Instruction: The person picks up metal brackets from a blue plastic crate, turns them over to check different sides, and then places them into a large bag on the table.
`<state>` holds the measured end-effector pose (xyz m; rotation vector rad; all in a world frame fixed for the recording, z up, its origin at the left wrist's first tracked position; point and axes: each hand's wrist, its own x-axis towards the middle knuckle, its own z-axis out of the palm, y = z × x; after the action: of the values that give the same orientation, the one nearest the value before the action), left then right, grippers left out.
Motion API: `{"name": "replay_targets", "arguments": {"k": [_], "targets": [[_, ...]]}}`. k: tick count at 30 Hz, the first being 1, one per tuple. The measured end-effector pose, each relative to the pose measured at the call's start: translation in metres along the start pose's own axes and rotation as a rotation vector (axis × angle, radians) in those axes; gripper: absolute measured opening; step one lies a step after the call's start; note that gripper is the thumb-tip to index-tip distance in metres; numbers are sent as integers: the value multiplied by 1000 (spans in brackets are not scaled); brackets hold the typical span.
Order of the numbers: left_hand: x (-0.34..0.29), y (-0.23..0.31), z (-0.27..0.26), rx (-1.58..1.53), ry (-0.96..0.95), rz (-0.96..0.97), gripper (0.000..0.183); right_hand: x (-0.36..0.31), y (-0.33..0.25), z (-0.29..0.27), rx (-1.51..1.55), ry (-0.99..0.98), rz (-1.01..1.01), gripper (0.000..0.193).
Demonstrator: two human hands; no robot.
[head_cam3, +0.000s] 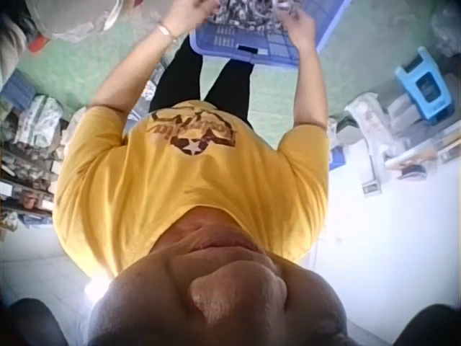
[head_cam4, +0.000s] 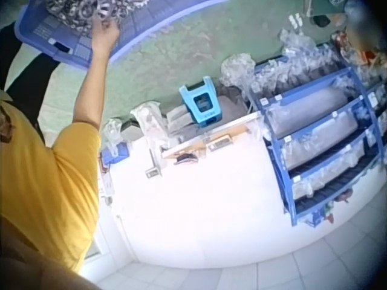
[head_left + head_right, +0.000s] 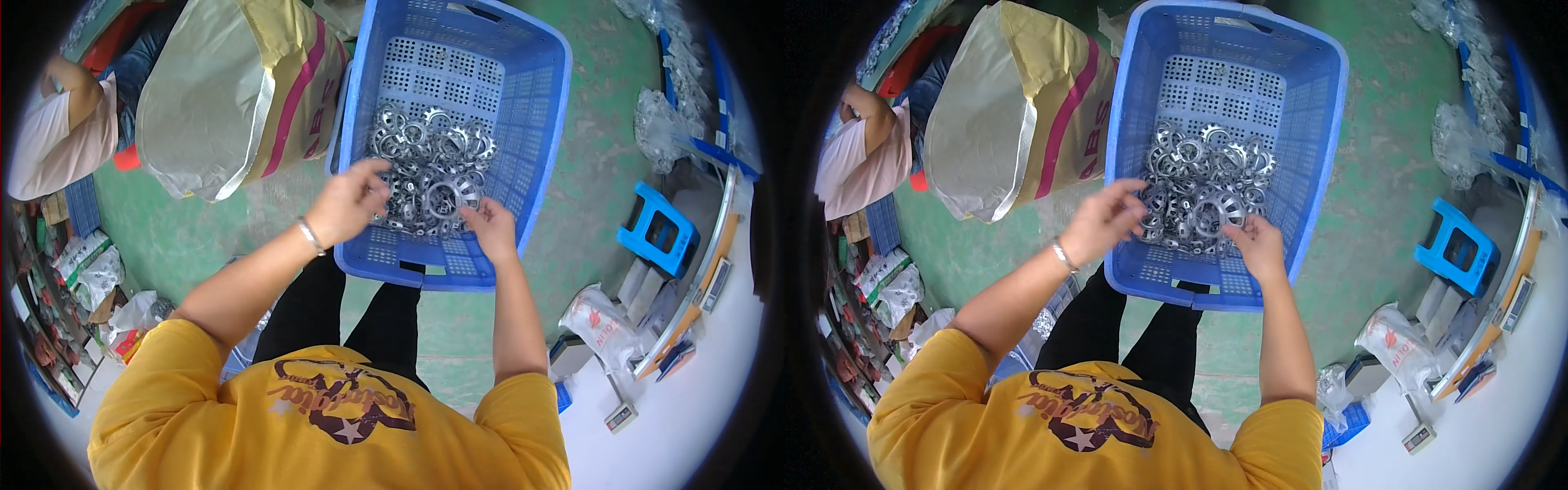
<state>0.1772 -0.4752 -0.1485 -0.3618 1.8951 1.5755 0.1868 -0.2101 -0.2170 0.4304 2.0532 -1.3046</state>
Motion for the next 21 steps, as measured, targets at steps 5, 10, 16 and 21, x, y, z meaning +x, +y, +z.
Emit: {"name": "replay_targets", "arguments": {"k": [5, 10, 16, 21], "targets": [[0, 10, 32, -168, -155, -246, 27, -49, -47, -5, 309, -87, -12, 16], [0, 20, 27, -49, -278, -268, 23, -62, -50, -14, 489, -163, -2, 18], [-5, 27, 29, -244, -258, -343, 26, -74, -57, -18, 361, -98, -217, 27], [-11, 29, 38, -605, -291, -267, 38, -79, -71, -10, -272, 168, -783, 38]]}}
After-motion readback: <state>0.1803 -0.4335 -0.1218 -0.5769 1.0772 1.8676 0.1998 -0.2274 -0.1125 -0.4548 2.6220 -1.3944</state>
